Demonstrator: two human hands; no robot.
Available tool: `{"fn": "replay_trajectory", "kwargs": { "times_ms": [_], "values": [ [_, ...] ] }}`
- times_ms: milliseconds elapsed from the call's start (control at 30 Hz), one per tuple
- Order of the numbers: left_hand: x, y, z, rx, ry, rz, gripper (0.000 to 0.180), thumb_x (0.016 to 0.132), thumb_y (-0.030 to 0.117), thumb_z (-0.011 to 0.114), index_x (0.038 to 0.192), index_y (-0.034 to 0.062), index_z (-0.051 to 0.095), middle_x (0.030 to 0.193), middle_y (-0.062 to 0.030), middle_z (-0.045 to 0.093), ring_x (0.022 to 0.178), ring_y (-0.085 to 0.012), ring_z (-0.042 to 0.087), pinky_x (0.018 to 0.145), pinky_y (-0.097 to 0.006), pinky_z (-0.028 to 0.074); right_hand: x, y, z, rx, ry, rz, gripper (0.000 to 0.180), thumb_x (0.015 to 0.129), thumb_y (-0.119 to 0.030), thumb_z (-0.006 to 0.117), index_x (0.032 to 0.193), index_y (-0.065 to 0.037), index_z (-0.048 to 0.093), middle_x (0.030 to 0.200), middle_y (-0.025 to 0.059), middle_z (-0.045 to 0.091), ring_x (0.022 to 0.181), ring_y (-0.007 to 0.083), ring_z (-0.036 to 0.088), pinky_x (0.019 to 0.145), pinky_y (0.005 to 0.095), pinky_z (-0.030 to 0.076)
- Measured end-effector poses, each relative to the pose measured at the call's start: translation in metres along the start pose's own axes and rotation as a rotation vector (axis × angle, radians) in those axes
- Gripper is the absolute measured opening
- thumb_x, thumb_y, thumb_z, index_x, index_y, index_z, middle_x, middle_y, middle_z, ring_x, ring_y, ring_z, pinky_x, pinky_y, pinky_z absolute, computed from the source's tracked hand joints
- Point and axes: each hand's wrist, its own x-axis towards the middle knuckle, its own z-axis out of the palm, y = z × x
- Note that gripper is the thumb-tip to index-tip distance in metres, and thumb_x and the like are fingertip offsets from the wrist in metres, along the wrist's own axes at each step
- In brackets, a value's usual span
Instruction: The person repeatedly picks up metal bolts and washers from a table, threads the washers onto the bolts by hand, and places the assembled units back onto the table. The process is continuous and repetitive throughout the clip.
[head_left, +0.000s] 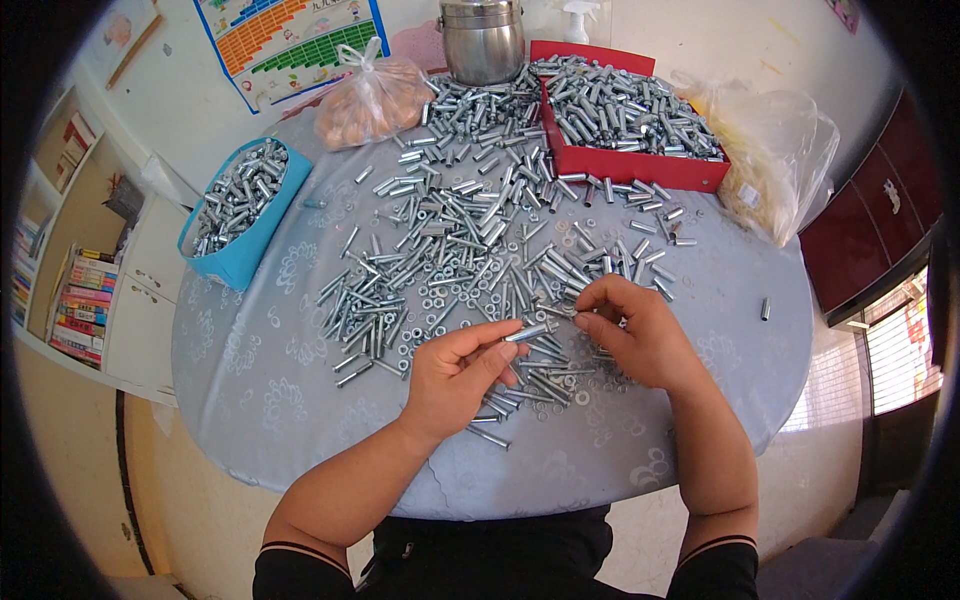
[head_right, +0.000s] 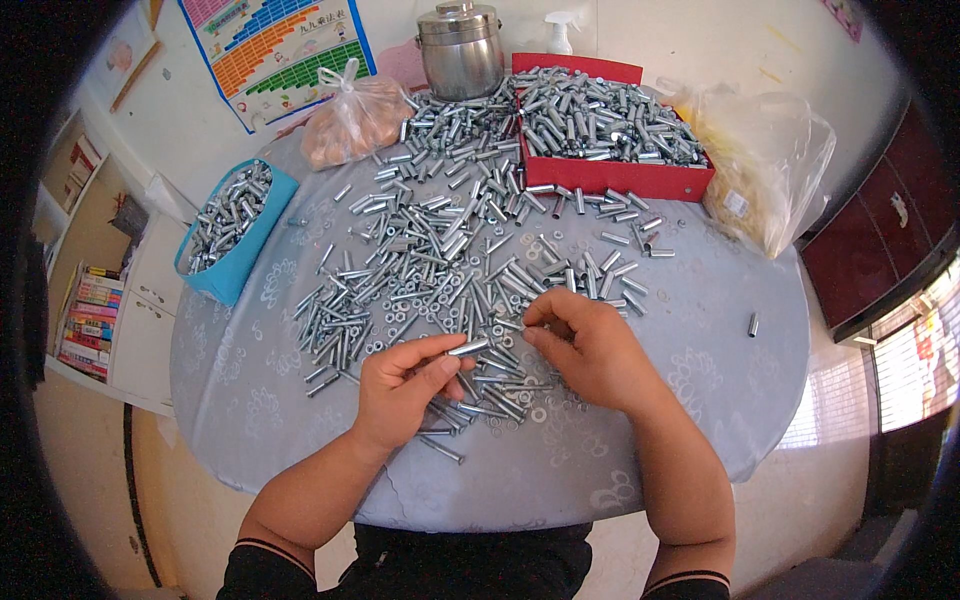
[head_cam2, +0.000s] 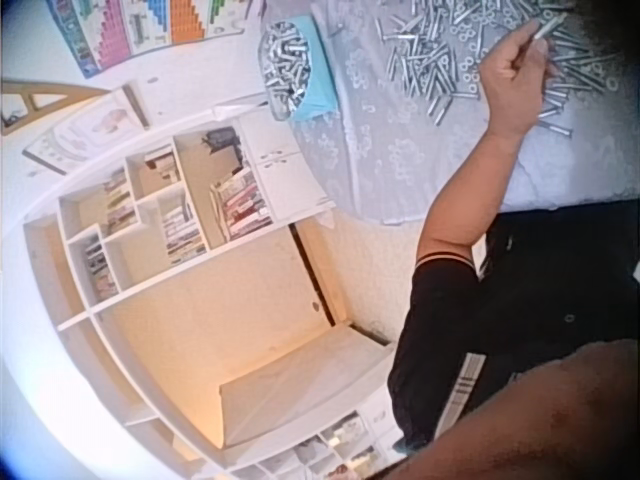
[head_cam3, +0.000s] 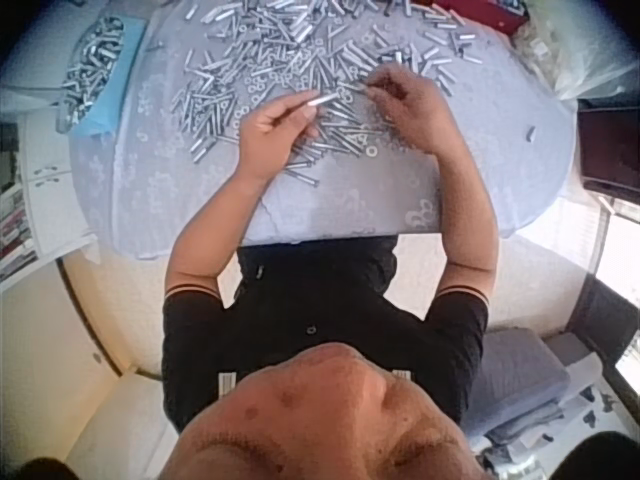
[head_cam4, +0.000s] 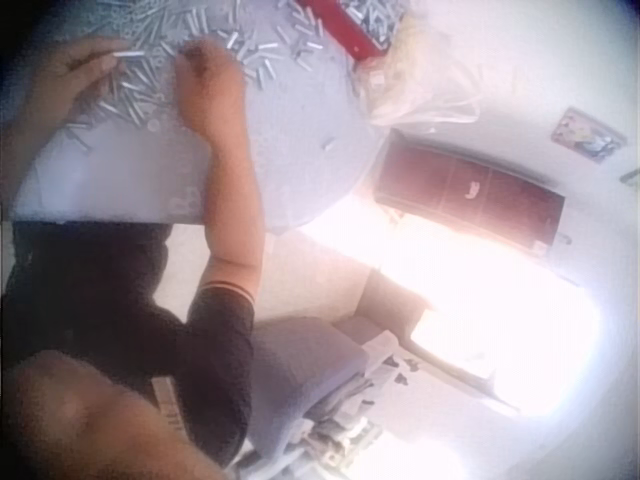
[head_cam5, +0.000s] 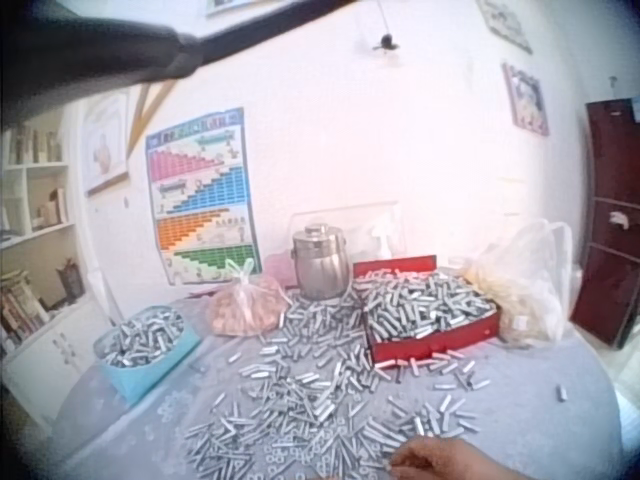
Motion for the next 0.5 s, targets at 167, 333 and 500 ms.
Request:
{"fn": "replay_trajectory", "kwargs": {
  "times_ms": [167, 333, 500],
  "values": [
    [0.0, -0.003, -0.001, 0.005, -0.001, -0.01, 0.027, 0.093, 0.004, 0.058, 0.119, -0.0024, 0.062, 0.098, -0.0124, 0.071, 0.07, -0.0097, 0.064, 0.064, -0.021, 0.053, 0.001, 0.009, 0.015, 0.352, -0.011, 0.051, 0.014, 0.083, -0.004, 0.07, 0.094, 0.0, 0.062, 0.084, 0.0016, 0.065, 0.075, 0.0064, 0.059, 0.068, 0.0232, 0.049],
    [0.001, -0.002, -0.001, -0.001, 0.008, -0.008, 0.027, 0.093, 0.004, 0.058, 0.118, -0.0026, 0.062, 0.098, -0.0123, 0.071, 0.07, -0.0097, 0.064, 0.064, -0.021, 0.053, 0.002, 0.013, 0.021, 0.502, 0.036, 0.046, 0.015, 0.082, 0.001, 0.07, 0.095, 0.0, 0.063, 0.087, 0.0024, 0.066, 0.079, 0.0077, 0.062, 0.071, 0.0225, 0.05],
    [0.001, -0.003, -0.001, 0.004, 0.01, -0.012, 0.027, 0.093, 0.003, 0.058, 0.118, -0.0028, 0.062, 0.098, -0.0125, 0.071, 0.07, -0.0099, 0.064, 0.064, -0.02, 0.053, 0.003, 0.015, 0.021, 0.585, 0.004, 0.027, 0.018, 0.082, 0.003, 0.07, 0.098, 0.0, 0.063, 0.091, 0.0033, 0.066, 0.085, 0.0091, 0.063, 0.076, 0.0233, 0.051]
  ]
}}
